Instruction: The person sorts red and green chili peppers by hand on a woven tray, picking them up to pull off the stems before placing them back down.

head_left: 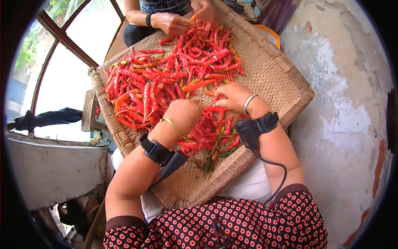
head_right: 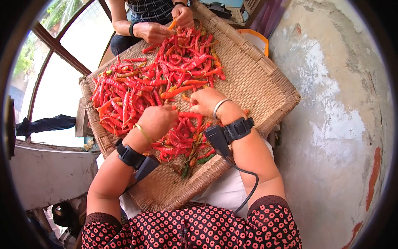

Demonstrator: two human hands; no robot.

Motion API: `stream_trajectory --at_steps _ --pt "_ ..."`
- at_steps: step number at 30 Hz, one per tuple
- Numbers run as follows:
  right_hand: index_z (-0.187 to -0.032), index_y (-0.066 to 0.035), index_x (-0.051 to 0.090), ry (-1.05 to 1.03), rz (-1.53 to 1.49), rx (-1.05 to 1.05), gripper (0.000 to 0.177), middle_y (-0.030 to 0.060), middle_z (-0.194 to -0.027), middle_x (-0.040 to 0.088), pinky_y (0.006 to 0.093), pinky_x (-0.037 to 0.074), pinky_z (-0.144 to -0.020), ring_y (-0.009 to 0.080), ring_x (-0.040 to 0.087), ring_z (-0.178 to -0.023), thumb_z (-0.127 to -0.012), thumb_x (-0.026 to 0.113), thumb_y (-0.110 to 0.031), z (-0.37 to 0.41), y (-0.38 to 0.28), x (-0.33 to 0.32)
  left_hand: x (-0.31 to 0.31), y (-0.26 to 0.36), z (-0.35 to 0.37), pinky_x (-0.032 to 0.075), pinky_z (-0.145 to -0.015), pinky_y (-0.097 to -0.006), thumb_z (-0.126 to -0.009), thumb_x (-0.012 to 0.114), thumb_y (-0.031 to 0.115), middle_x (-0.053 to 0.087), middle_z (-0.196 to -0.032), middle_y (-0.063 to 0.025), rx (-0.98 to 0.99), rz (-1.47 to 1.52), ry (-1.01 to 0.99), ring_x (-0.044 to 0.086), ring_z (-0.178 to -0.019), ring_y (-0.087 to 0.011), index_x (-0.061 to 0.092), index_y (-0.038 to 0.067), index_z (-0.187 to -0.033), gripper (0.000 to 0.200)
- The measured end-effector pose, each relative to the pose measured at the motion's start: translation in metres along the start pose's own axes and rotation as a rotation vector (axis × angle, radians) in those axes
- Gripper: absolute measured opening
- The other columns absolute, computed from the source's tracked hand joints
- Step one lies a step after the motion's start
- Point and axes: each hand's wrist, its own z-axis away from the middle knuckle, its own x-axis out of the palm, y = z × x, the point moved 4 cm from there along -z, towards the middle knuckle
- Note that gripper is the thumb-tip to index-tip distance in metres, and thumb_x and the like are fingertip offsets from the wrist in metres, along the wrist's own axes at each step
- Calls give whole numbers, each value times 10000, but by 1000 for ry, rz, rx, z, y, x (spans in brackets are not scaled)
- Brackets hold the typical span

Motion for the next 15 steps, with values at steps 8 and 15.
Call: stream_trajectory --at_steps 8,15 --pt "-959 -77 619 54 -59 -57 310 141 -838 633 364 466 -718 291 605 -805 -743 618 -300 5 -2 -8 36 59 12 498 -668 -381 -699 658 318 577 -894 -93 186 -9 -356 607 -829 -252 567 54 -933 365" --pt "-949 -77 617 79 -77 27 315 131 -844 635 364 466 -715 281 605 -798 -728 616 -302 8 -4 -21 -16 59 4 471 -624 -406 -746 602 289 577 -751 -117 232 205 -288 592 -741 -296 597 47 -800 247"
